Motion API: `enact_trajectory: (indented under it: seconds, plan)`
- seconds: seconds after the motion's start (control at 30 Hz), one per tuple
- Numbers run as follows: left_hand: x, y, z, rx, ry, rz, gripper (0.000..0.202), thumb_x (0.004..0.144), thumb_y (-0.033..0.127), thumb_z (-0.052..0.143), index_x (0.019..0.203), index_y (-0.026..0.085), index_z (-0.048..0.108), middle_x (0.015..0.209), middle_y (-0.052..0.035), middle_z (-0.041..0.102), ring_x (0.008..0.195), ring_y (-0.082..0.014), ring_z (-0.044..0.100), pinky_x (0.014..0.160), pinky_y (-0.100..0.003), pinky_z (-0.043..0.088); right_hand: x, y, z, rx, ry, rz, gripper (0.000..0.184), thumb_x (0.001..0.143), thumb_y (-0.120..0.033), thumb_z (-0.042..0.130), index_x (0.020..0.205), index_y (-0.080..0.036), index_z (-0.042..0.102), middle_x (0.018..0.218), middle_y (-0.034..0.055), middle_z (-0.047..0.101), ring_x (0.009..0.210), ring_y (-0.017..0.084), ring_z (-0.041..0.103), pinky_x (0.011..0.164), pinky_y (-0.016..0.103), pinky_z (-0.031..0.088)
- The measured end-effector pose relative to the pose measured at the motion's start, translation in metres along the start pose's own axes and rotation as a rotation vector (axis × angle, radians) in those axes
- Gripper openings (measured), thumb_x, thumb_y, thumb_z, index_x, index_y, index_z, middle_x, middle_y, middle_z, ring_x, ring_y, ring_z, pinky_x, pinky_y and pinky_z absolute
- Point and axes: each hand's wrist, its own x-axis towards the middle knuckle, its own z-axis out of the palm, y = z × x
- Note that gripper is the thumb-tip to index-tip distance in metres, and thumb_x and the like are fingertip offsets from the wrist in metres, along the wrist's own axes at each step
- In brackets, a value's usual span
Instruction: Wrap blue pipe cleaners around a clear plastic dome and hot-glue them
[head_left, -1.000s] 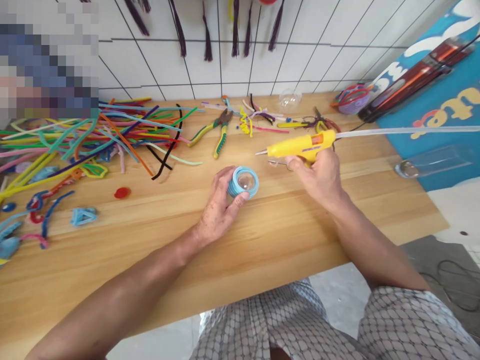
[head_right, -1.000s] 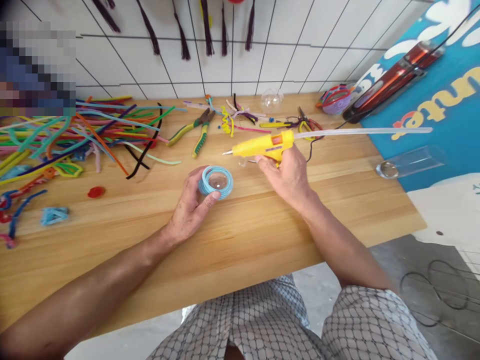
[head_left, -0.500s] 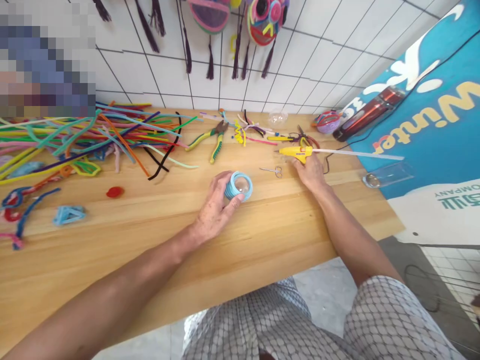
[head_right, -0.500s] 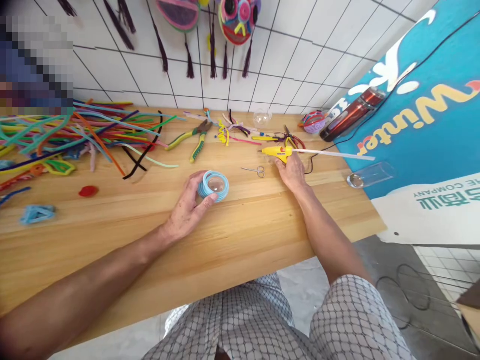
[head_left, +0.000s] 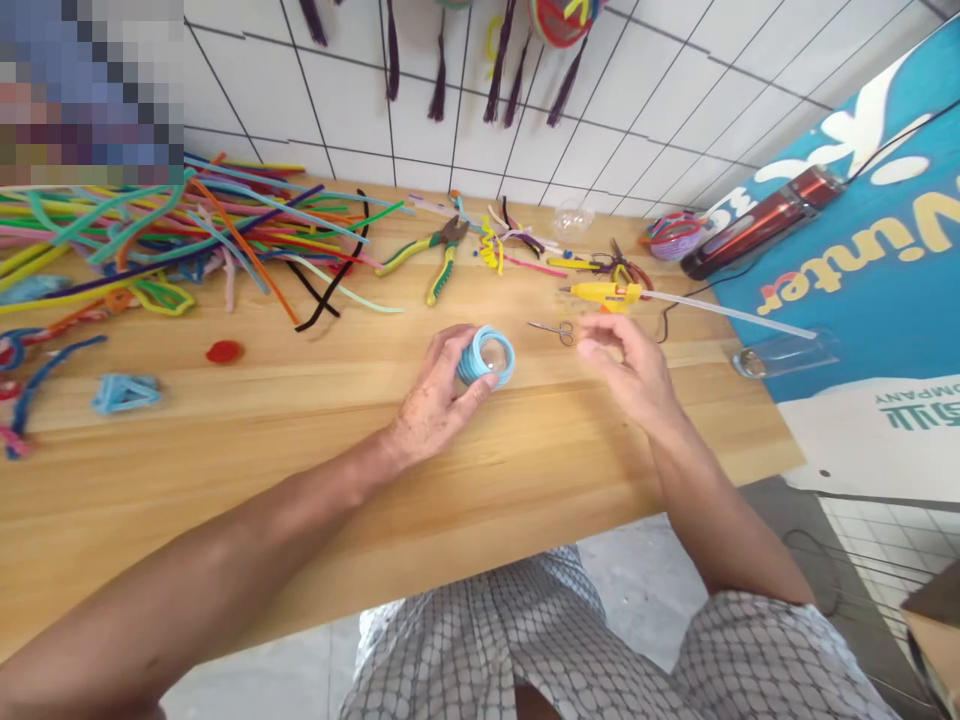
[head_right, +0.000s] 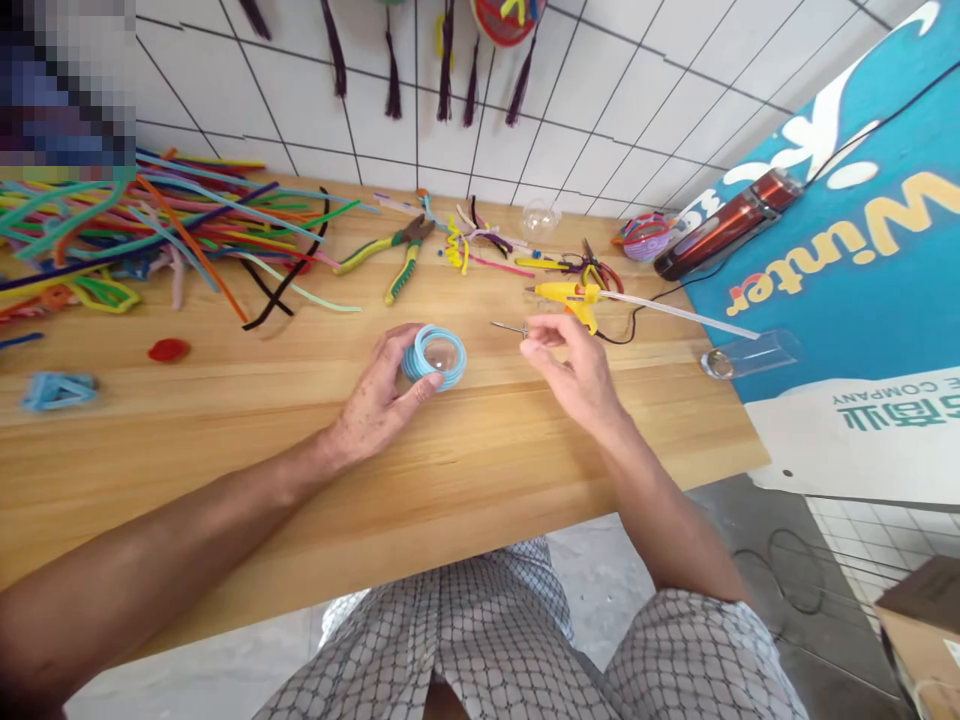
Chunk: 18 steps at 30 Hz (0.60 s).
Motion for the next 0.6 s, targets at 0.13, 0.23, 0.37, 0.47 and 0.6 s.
enact_trajectory:
  seconds: [0.13,0.23,0.37,0.47,0.6]
  plan:
    - [0.000,0.000,0.000,0.005,-0.005,0.031,0.052,0.107,0.041,0.064,0.152,0.023,0.047,0.148,-0.0169,0.058,0.142,-0.0300,0.057,0.121,-0.053,0.050,0.022,-0.041,0.034,0.190,-0.176,-0.025,0.033,0.097,-0.047,0.072,0.120,-0.023,0.073,0.102,0.0029,0.077,0.094,0.019,0.071,0.090,0.036,0.057]
    - [0.001,0.001,0.001,-0.004,-0.002,0.054,0.054,0.107,0.041,0.064,0.153,0.023,0.045,0.149,-0.0175,0.058,0.141,-0.0311,0.057,0.121,-0.056,0.050,0.035,-0.051,0.055,0.263,-0.247,-0.009,0.035,0.094,-0.048,0.075,0.117,-0.022,0.075,0.092,0.0002,0.071,0.084,0.016,0.065,0.080,0.032,0.054]
    - [0.001,0.001,0.003,-0.024,0.009,0.067,0.054,0.106,0.042,0.064,0.153,0.022,0.045,0.148,-0.0181,0.058,0.141,-0.0311,0.057,0.120,-0.056,0.052,0.042,-0.052,0.071,0.375,-0.284,0.057,0.031,0.088,-0.050,0.081,0.105,-0.024,0.079,0.081,-0.0023,0.062,0.072,0.014,0.056,0.067,0.031,0.046]
    - [0.001,0.001,0.004,-0.022,0.014,0.067,0.054,0.106,0.040,0.065,0.153,0.023,0.045,0.147,-0.0181,0.058,0.140,-0.0311,0.057,0.119,-0.055,0.053,0.042,-0.052,0.074,0.475,-0.297,0.122,0.033,0.083,-0.055,0.086,0.089,-0.025,0.076,0.077,-0.0019,0.065,0.070,0.015,0.057,0.065,0.031,0.046]
    - [0.002,0.004,0.003,-0.019,0.011,0.064,0.054,0.106,0.041,0.065,0.152,0.022,0.045,0.146,-0.0184,0.059,0.140,-0.0314,0.058,0.119,-0.056,0.053,0.040,-0.052,0.072,0.528,-0.269,0.172,0.037,0.077,-0.055,0.091,0.078,-0.024,0.070,0.074,-0.0024,0.065,0.068,0.014,0.056,0.063,0.030,0.046]
